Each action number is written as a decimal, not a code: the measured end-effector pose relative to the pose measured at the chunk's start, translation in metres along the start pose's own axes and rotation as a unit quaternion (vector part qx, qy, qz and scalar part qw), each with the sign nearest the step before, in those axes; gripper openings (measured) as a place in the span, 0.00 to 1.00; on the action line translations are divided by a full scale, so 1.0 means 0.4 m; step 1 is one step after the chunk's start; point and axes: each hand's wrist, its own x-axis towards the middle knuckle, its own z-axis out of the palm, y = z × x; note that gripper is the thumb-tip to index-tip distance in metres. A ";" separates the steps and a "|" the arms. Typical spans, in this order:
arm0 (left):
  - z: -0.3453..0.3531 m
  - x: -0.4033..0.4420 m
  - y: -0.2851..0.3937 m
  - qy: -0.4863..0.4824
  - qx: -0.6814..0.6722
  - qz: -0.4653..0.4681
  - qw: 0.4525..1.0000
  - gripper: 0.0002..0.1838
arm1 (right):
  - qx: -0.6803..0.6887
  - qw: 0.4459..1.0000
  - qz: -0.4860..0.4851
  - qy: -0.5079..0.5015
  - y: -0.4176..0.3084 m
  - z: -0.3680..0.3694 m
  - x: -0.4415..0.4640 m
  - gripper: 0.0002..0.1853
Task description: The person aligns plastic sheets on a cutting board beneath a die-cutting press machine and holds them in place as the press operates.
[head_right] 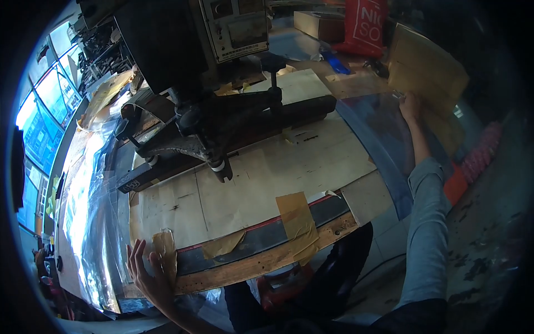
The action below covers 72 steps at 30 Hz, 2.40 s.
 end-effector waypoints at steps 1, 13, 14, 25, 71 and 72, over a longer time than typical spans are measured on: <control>0.001 0.000 -0.001 0.002 -0.004 -0.001 1.000 0.20 | 0.009 1.000 -0.001 0.016 -0.001 -0.008 -0.008 0.09; 0.002 -0.010 0.022 0.104 0.053 0.082 0.990 0.13 | 0.191 0.956 -0.127 0.183 -0.191 -0.640 -0.224 0.08; -0.001 -0.020 0.041 0.110 0.002 0.106 0.988 0.13 | 0.172 0.951 -0.131 0.221 -0.194 -0.713 -0.228 0.09; 0.069 -0.114 0.573 -0.180 -0.579 0.285 0.742 0.62 | 0.261 0.808 -0.434 0.300 -0.375 -1.255 -0.214 0.13; -0.061 -0.104 0.157 -0.113 0.066 0.221 0.966 0.26 | 0.091 0.899 -0.347 -0.253 -0.627 -0.659 -0.772 0.37; -0.062 -0.112 0.154 -0.106 0.074 0.223 0.966 0.27 | 0.103 0.901 -0.357 -0.223 -0.624 -0.651 -0.776 0.37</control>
